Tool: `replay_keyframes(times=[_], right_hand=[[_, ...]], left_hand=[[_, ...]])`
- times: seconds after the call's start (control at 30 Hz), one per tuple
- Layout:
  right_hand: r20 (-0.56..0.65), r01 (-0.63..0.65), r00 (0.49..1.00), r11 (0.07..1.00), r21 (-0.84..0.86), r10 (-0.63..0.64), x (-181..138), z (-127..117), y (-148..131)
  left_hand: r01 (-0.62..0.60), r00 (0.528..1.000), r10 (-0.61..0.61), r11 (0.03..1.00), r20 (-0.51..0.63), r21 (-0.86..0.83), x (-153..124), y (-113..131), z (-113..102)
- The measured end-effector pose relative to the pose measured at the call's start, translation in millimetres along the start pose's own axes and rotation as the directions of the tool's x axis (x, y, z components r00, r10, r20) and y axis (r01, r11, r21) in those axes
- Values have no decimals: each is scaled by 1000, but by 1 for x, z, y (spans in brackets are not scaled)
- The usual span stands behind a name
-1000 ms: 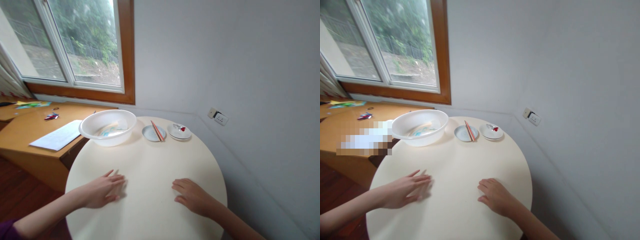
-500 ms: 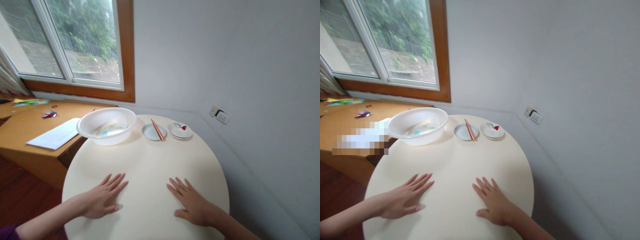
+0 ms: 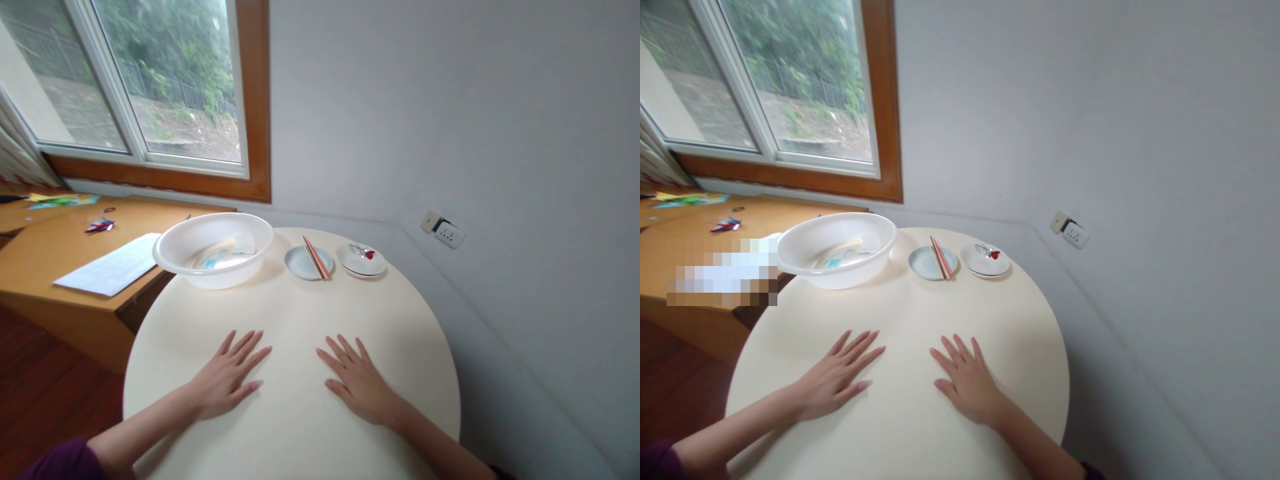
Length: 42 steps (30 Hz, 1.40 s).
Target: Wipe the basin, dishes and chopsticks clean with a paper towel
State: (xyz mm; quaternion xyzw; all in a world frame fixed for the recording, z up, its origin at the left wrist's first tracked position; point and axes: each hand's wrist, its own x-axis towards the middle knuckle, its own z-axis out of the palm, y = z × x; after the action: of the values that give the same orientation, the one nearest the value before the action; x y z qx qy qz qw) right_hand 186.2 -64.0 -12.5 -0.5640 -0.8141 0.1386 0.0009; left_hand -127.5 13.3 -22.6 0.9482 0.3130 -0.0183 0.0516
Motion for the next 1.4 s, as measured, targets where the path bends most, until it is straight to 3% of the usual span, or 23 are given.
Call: replay_keyframes(times=[0.23, 0.57, 1.4], right_hand=[[-116, 16, 993, 999, -39, -20, 10, 10, -1], [-148, 28, 988, 998, -58, -36, 10, 13, 1], [-125, 10, 992, 999, -50, -16, 9, 10, -3]], left_hand=[[1, 996, 2, 999, -94, 37, 5, 0, 7], [-2, 985, 12, 998, -170, 60, 4, 0, 11], [36, 993, -32, 999, -113, 31, 4, -1, 14]])
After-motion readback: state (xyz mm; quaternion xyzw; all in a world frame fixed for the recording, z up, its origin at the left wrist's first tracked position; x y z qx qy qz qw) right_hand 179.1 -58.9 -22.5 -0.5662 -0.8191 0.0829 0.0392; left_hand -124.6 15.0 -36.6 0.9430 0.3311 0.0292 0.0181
